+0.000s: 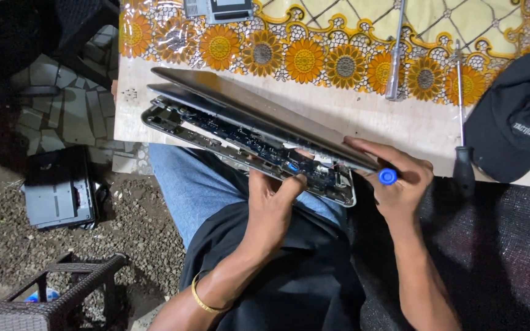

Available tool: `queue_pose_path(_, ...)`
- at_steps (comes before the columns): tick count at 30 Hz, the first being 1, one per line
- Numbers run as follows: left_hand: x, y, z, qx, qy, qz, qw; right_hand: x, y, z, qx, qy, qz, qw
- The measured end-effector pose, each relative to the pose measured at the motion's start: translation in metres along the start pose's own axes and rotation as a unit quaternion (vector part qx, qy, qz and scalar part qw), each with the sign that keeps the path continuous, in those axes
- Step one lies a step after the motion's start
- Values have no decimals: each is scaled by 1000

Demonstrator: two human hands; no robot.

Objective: Disassembling a laptop by removing the keyboard and prying open the internal casing using a screwdriver.

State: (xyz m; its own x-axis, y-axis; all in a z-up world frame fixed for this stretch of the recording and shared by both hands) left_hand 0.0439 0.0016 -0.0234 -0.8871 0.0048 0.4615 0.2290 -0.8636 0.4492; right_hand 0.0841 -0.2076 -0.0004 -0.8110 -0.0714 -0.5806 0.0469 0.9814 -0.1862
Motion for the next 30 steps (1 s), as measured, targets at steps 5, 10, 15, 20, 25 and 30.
queue_pose_path(5,6,4,13,5,17,-10,1000,-2,3,-1,52,-23,38,998)
queue_pose_path(10,5,-1,0,19,3,-2,1000,-7,5,-4,77,-44,61,994)
queue_pose_path(15,3,-18,-23,13,-8,9,1000,-5,0,-1,82,-34,59,994)
queue_pose_path(20,6,-22,-31,14,-24,19,999,-8,6,-6,77,-35,61,995)
queue_pose_path(25,6,-10,-12,22,-7,8,1000,-3,12,-1,58,-23,80,995)
queue_pose_path(30,10,3,11,30,0,-3,1000,-3,14,-2,41,-12,83,996)
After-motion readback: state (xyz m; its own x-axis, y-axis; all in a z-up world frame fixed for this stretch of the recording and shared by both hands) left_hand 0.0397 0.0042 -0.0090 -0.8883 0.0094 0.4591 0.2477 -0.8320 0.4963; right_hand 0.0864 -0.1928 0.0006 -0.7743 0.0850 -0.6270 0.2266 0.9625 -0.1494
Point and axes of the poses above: each hand's wrist, its own x-axis away from the middle knuckle, its own y-axis out of the palm, z = x × y, the point moved 6 cm from there along -x, towards the middle knuckle, and after that the axes turned 15 degrees about -y, right-handed, at the moved point
